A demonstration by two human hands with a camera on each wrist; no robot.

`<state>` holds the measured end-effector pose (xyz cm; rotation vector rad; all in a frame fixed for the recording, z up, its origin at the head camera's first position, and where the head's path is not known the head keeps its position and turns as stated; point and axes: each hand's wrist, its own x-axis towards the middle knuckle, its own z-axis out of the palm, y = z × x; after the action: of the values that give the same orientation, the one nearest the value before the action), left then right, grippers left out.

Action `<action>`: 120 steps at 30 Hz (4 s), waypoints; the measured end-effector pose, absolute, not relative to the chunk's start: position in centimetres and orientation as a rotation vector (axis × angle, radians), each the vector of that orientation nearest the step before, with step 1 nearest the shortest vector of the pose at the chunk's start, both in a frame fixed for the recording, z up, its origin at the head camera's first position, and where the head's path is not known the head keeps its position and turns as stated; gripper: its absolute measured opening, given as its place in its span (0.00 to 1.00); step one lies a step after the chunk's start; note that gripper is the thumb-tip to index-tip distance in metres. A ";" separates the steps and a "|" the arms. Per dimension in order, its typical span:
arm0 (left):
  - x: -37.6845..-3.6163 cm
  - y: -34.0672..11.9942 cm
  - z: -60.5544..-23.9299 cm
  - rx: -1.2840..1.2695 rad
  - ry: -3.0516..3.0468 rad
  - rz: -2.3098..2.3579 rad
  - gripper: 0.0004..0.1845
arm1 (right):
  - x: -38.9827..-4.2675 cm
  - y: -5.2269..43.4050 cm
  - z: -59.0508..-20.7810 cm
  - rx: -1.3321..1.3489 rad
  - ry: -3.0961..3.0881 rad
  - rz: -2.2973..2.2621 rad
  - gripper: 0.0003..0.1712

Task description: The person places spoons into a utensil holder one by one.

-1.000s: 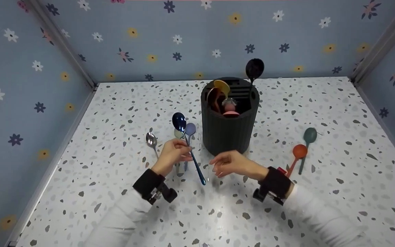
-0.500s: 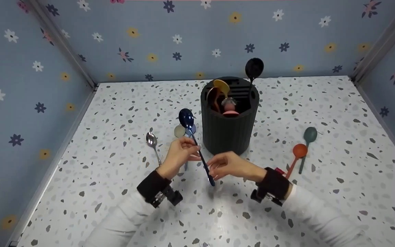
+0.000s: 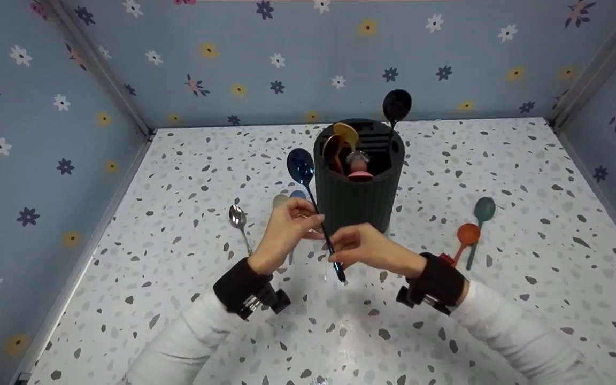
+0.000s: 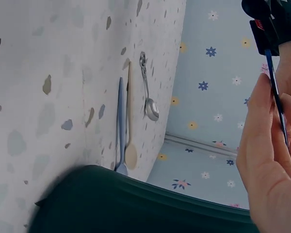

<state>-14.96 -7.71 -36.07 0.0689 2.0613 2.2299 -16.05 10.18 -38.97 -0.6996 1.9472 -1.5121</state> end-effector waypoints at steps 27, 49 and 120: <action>-18.7 -4.5 -26.5 0.381 2.257 2.177 0.08 | -19.2 13.0 -30.2 -0.707 2.181 -1.665 0.16; -22.6 -0.1 -22.9 0.474 2.611 1.817 0.10 | -23.1 15.1 -28.1 -0.584 2.308 -1.939 0.13; -23.0 -12.8 -32.7 -0.010 2.456 2.175 0.10 | -23.0 20.3 -36.7 -0.347 2.258 -1.863 0.18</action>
<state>-22.99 -12.81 -32.69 -0.0102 2.4560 2.1751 -23.04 20.29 -36.65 -0.3466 2.2580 -1.8630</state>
